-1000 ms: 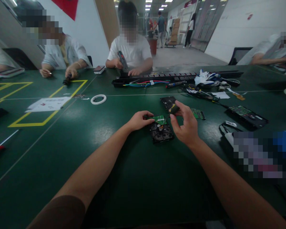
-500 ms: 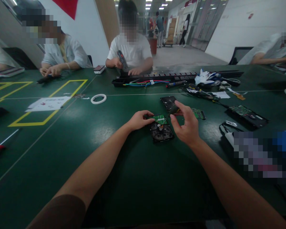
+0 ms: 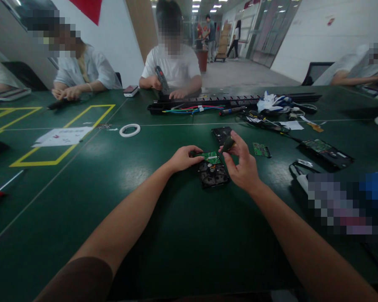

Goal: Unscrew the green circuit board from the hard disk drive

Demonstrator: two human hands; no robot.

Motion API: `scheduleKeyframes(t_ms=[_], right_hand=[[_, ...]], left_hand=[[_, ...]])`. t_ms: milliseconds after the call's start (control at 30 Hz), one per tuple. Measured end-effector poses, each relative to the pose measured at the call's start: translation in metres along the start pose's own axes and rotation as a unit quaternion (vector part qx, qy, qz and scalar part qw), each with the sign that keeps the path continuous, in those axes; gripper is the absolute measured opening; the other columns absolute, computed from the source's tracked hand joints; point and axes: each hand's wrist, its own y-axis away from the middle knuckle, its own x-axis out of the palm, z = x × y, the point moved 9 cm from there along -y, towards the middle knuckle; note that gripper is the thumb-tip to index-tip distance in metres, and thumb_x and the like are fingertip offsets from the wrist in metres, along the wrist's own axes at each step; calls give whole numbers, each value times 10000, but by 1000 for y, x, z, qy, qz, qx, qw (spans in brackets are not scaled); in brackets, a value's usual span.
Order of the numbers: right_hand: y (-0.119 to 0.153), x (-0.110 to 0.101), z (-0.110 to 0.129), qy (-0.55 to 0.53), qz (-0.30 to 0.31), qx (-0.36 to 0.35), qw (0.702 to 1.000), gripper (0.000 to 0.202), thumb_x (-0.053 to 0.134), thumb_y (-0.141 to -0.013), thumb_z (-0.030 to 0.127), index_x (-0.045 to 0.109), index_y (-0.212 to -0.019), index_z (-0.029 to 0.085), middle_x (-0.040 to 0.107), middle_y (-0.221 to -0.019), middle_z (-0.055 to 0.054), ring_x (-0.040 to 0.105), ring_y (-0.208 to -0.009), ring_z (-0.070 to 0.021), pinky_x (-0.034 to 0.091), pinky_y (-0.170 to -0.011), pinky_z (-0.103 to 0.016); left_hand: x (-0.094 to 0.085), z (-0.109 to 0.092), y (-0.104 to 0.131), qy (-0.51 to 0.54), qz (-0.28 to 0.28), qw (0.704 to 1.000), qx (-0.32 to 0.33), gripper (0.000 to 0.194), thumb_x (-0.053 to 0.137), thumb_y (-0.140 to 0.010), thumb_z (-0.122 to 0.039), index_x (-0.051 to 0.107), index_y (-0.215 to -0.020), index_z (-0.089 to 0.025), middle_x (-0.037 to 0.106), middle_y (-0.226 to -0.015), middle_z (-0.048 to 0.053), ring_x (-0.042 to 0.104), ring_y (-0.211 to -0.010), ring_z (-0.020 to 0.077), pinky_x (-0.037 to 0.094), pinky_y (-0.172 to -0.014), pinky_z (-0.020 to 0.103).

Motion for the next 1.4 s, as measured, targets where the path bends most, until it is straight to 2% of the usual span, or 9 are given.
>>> scheduleKeyframes(t_ms=[200,367,533,833,1100,1267,1400], right_hand=[[-1,-4,-4,41,-22,3,999,768,608,-973,275,228,-1631,387,619,-1476,-49,758,-1012,-255,668,-953,-499],[-2,-6,-2,76,-33,-6,997,734,611,-974,311,267,-1620,370,587,-1509,-68,749,-1011,-256,664,-948,-494],[-1,-9,-3,67,-40,6,997,726,578,-984,275,252,-1627,356,557,-1550,-83,751,-1061,-267,654,-973,-503],[-2,-10,1,79,-54,-9,995,742,626,-961,277,278,-1609,373,618,-1462,-68,752,-969,-244,682,-894,-456],[-1,-9,-4,62,-46,8,997,762,605,-968,263,231,-1626,359,570,-1530,-90,760,-1010,-251,674,-926,-472],[-1,-9,-1,83,-53,-13,995,770,644,-959,301,258,-1622,363,570,-1538,-84,758,-1021,-261,682,-907,-472],[-1,-8,-3,82,-42,-5,996,770,611,-972,298,230,-1638,353,543,-1570,-89,750,-1087,-273,664,-964,-484]], left_hand=[[0,0,-1,-3,-2,1000,2,426,745,-876,-436,739,-1217,-181,763,-988,58,628,-747,151,498,-688,283],[1,-1,-1,-6,-3,1000,2,422,747,-874,-439,738,-1210,-183,766,-1018,57,632,-753,150,503,-691,282],[1,-2,0,-5,-3,1000,3,421,744,-875,-437,733,-1213,-186,766,-1042,62,635,-759,152,505,-693,285],[0,-3,1,-7,1,1000,-3,411,744,-875,-438,739,-1199,-185,757,-969,53,623,-743,154,496,-680,287],[1,-2,0,-2,5,1000,-3,421,744,-876,-434,732,-1213,-181,757,-965,53,617,-730,149,493,-683,288],[0,-3,0,-6,7,1000,-3,423,738,-879,-446,732,-1215,-188,762,-1027,59,629,-747,153,500,-687,288],[0,-4,1,-6,10,1000,-11,430,743,-873,-444,733,-1214,-183,764,-1010,59,639,-763,160,505,-692,285]])
